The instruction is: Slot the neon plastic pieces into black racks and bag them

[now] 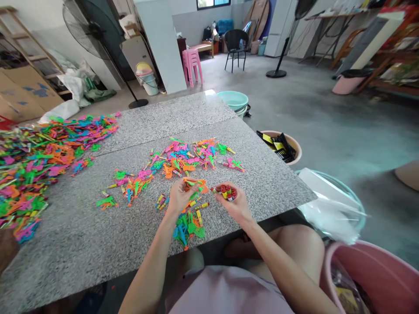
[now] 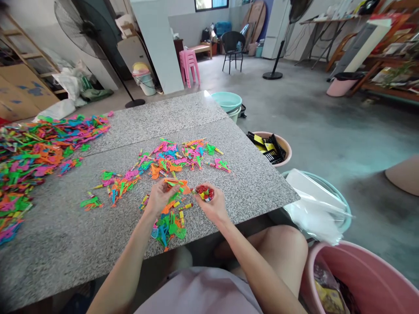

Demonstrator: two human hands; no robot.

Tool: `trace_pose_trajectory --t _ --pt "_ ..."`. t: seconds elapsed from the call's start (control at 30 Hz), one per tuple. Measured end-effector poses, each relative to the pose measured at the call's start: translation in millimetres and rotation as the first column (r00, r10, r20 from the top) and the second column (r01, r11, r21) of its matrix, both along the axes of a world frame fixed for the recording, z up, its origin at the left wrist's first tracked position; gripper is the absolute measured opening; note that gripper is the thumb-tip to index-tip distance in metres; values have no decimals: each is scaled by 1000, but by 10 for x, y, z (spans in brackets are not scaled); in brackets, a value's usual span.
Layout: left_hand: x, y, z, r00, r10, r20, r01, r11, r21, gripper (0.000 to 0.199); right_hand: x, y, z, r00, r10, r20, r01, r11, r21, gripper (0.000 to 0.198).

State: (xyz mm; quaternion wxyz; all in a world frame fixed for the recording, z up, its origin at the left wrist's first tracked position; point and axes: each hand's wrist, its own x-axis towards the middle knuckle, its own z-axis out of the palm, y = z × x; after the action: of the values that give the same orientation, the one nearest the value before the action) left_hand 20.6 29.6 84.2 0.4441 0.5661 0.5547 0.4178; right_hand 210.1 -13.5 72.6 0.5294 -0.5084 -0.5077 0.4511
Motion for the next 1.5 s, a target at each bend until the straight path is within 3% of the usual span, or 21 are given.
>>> trace_pose_trajectory --t 0.17,0.33,0.6,0.93,1.17,1.37,1.43,1.5 --pt "71 -190 144 974 -85 210 98 994 -54 39 98 -64 234 992 -36 117 22 992 122 16" --pt "114 -326 296 946 -130 299 166 981 -99 32 152 -147 393 981 -13 193 -25 980 196 15" --pt "118 -359 408 947 -134 292 184 971 -150 34 224 -218 417 970 9 244 -62 975 212 16" --pt "191 -370 414 955 -163 246 196 974 -116 33 262 -272 420 932 -2 363 -100 959 264 31" --pt "220 -377 412 948 -155 280 192 975 -111 33 291 -259 409 768 -106 631 -218 884 414 48" --pt "234 -365 378 927 -111 358 183 968 -172 34 282 -295 349 722 -57 689 -401 778 484 46" --pt "200 -328 336 920 -90 381 185 958 -221 35 261 -240 278 747 -50 663 -359 809 466 43" --pt "127 -277 285 917 -64 393 174 952 -252 36 225 -59 205 789 -90 607 -232 872 430 35"
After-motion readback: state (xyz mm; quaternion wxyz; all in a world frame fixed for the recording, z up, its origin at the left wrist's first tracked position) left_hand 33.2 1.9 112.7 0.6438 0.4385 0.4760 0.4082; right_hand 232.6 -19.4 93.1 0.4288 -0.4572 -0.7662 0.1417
